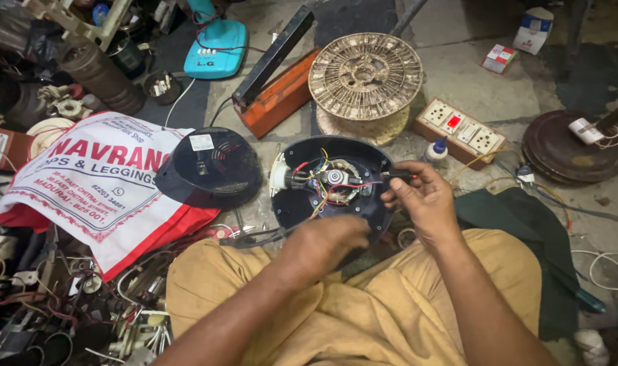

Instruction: The person sits on the floor and cleans the internal components and casing of a disassembled fan using a cloth. They wipe the motor housing and the fan cover, then use a screwdriver to adjust the internal wiring.

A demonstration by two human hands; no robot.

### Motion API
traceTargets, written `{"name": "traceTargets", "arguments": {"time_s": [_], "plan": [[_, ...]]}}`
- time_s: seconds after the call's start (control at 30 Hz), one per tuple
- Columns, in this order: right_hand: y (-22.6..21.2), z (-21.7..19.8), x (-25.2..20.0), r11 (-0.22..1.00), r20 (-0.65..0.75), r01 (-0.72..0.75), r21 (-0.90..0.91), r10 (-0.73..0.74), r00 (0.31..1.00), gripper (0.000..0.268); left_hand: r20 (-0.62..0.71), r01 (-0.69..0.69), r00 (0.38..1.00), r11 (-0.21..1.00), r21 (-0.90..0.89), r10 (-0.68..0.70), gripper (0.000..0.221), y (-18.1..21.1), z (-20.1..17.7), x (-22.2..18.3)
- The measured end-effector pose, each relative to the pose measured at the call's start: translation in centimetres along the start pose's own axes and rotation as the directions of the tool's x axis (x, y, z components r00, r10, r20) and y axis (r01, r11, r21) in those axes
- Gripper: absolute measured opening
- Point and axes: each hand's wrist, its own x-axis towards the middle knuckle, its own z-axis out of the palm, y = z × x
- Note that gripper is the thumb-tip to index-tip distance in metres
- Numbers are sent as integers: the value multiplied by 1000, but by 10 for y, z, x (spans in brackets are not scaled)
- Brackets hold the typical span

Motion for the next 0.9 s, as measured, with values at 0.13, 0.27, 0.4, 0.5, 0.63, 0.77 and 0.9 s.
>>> {"name": "traceTargets", "arguments": {"time_s": [0.13,0.27,0.4,0.5,0.63,0.77,0.9], "plan": [[0,4,-4,1000,10,7,1,-7,1000,30,-140,554,784,783,-283,-605,13,8,-13,20],[-2,2,-5,1000,-7,-2,-13,2,1000,31,-206,354,928,911,213,-312,15,7,-12,39],[0,2,-6,1000,-4,-3,-1,3,1000,30,-141,356,931,923,145,-337,24,7,1,49],[4,-2,-5,1000,-7,-6,3,6,1000,29,-120,407,911,905,121,-394,20,4,5,54],[9,-4,-1,999,23,5,43,-6,1000,28,-154,261,962,930,259,-227,16,4,3,56],[12,-6,-1,996,58,42,73,-47,997,26,-163,252,963,926,282,-213,14,6,2,59],[10,-6,-2,997,59,43,67,-47,997,25,-167,271,957,935,228,-236,14,7,3,62]]}}
